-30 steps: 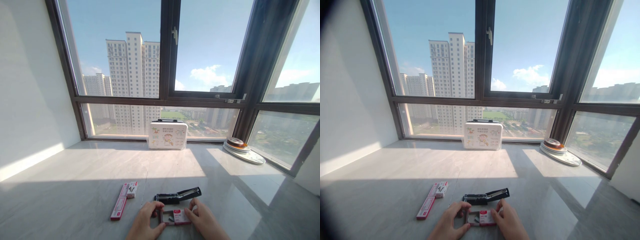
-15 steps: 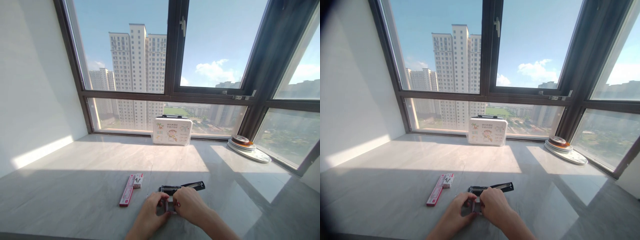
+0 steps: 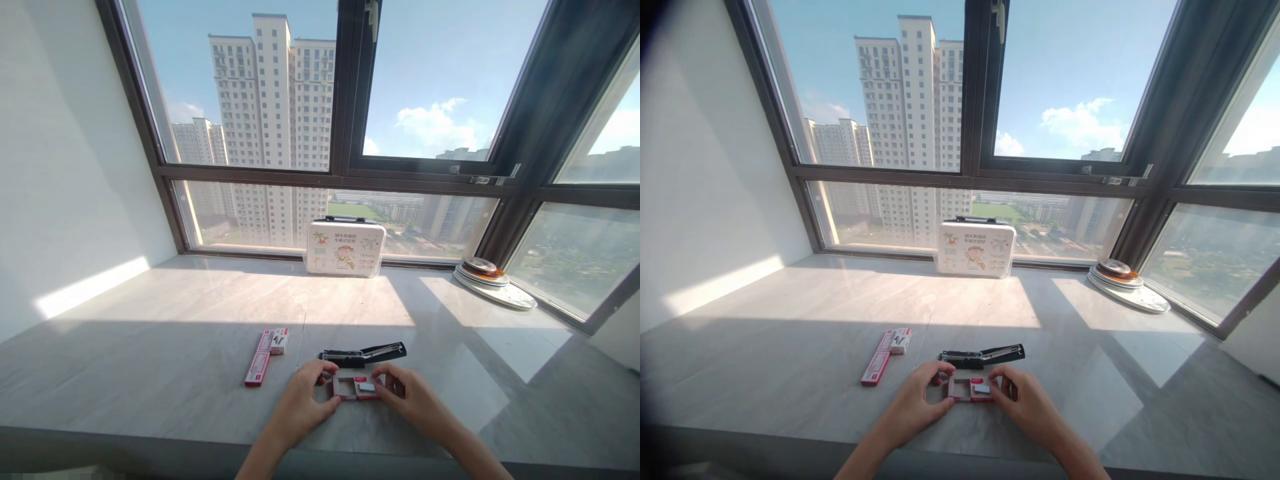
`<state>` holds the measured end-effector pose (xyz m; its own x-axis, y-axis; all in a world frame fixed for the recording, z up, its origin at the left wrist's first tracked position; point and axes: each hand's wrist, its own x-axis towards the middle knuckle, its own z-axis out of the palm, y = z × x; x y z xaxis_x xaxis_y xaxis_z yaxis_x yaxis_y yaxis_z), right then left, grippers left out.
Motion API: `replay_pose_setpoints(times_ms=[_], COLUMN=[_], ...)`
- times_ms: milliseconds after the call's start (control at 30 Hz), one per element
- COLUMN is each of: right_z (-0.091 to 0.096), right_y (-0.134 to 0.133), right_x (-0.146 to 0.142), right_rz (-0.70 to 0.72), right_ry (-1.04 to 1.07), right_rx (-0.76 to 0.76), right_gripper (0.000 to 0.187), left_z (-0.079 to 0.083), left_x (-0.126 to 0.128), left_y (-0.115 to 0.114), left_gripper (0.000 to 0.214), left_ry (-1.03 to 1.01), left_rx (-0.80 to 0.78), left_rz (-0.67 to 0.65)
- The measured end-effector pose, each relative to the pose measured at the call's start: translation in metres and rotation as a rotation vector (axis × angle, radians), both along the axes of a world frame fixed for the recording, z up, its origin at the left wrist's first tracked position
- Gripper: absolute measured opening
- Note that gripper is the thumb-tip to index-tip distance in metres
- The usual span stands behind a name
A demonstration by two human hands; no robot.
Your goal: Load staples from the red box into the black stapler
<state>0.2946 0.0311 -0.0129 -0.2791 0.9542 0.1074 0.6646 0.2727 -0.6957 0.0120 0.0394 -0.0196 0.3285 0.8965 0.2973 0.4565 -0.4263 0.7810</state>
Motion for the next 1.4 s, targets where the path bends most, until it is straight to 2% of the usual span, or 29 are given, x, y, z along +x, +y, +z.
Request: replay_pose_setpoints(times_ms=[100, 200, 300, 433, 567, 667, 733, 800, 967, 1133, 1400], right_z=[-0.007, -0.012, -0.013, -0.003, 0.013, 0.02, 0.023, 0.025, 0.035, 0.04, 0.042], right_y=[-0.005, -0.006, -0.005, -0.005, -0.004, 0.0, 0.004, 0.009, 0.027, 0.04, 0.038], right_x=[0.002, -0.003, -0.012, -0.023, -0.029, -0.037, -0.044, -0.05, -0.062, -0.066, -0.07], right_rz=[-0.008, -0.037, -0.042, -0.019, -0.046, -0.033, -0.022, -0.007, 0.017, 0.096, 0.126], right_ry=[0.027, 0.019, 0.028, -0.008, -0.099, -0.15, -0.181, -0.199, -0.152, -0.191, -0.233], right_rx=[-0.026, -0.018, -0.015, -0.002, 0.004, 0.013, 0.023, 0.051, 0.147, 0.117, 0.101], right_gripper=[0.048, 0.044, 0.041, 0.04, 0.045, 0.03, 0.021, 0.019, 0.024, 0.022, 0.023], left_z=[0.002, 0.0, -0.002, -0.004, -0.002, 0.0, 0.001, 0.001, -0.003, -0.003, -0.001], left_x=[0.001, 0.007, 0.019, 0.025, 0.011, 0.001, 0.0, 0.003, 0.01, 0.01, 0.012], left_y=[0.0, 0.0, -0.002, -0.005, 0.007, 0.023, 0.031, 0.031, 0.017, 0.014, 0.015], left_gripper=[0.029, 0.015, 0.01, 0.009, 0.016, 0.033, 0.037, 0.028, 0.023, 0.022, 0.021], left_ry=[0.005, 0.054, 0.064, 0.06, 0.091, 0.146, 0.19, 0.229, 0.278, 0.293, 0.298], left_rx=[-0.01, -0.053, -0.05, -0.053, -0.013, 0.033, 0.043, 0.037, 0.011, -0.008, -0.026], left_rz=[0.061, 0.08, 0.073, 0.085, 0.23, 0.306, 0.28, 0.244, 0.233, 0.246, 0.252])
